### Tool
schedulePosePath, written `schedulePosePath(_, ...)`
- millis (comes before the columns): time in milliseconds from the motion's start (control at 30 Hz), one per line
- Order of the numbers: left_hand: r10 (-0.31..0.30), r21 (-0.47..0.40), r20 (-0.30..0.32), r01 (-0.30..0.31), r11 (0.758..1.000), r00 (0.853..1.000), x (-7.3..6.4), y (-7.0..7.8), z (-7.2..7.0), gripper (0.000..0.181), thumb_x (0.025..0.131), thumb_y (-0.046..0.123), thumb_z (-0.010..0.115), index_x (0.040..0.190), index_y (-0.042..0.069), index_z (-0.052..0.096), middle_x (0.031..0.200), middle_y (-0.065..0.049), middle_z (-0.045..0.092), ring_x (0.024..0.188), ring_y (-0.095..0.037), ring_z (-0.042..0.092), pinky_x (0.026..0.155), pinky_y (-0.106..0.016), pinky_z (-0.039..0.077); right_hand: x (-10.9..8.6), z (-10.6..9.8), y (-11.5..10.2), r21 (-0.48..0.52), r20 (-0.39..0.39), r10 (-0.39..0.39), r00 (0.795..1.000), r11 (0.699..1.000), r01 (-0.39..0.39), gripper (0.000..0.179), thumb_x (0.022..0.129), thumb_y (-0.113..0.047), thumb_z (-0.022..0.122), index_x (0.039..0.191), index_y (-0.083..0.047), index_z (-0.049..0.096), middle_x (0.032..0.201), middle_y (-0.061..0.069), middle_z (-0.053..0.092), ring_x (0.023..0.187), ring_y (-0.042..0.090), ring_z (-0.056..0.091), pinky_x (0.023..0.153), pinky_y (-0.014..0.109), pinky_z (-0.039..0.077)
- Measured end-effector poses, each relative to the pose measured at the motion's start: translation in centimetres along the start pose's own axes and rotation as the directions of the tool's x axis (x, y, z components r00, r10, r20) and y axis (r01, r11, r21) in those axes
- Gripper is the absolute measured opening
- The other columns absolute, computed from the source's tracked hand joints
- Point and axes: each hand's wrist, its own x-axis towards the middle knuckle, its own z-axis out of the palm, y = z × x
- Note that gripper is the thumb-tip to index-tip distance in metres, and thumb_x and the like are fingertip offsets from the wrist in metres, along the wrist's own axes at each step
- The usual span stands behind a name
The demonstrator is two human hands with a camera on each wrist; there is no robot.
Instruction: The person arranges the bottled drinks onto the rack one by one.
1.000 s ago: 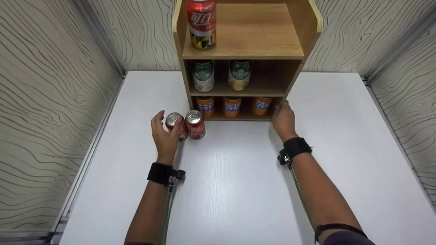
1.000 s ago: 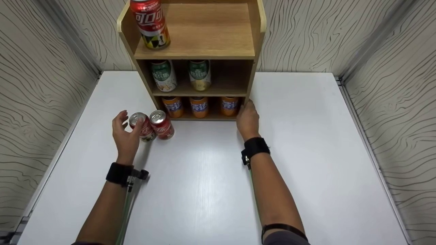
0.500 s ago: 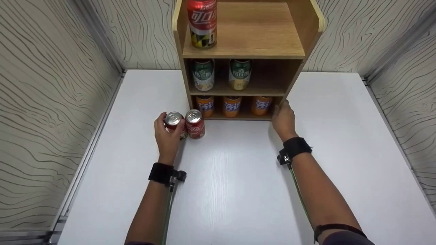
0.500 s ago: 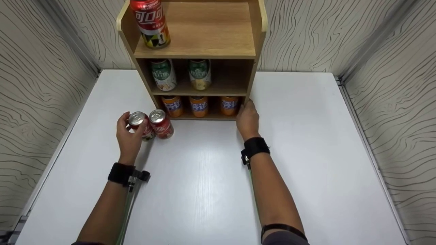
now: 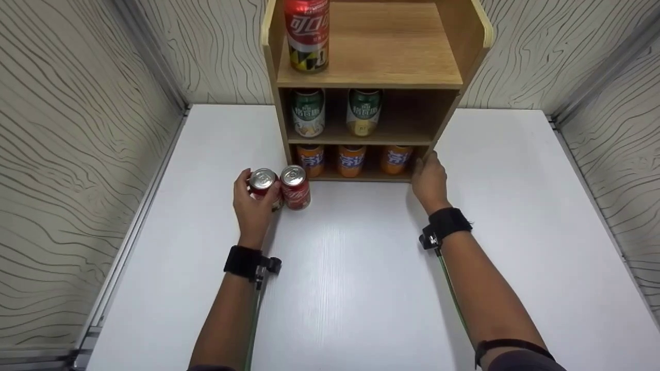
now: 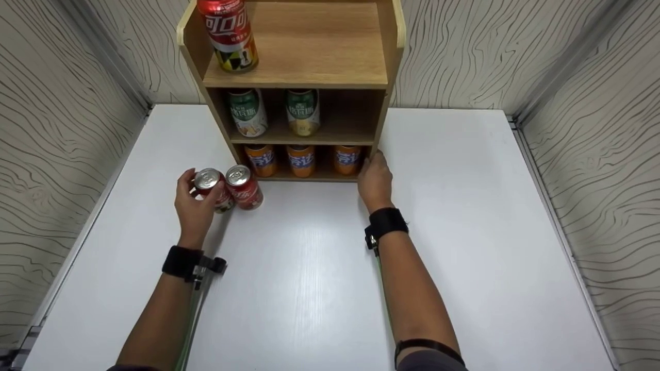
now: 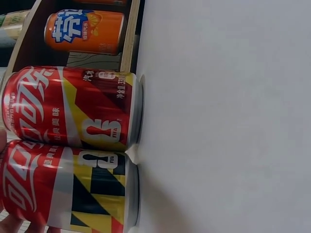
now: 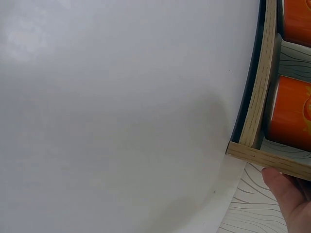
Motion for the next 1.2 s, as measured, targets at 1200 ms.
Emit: schedulePosePath(1200,0.027,-0.021,0.285,-0.022,1.000,0.958,2.0,-1.0,-3.3,0.070,0.087,0.022,0.087,0.146,0.004,0.053,0.141,-0.018,0.066,0.127,-0.034,0.064,0.109,-0.048,0.051,0.0,-0.1,0.1,-0.003,-0.013,0.000,1.000,1.000,0.000,0.039,0.111,-0.016,0.040,0.140,0.010,0.048,0.134,0.034,0.061,0.126,0.049,0.061,0.102,0.060,0.051)
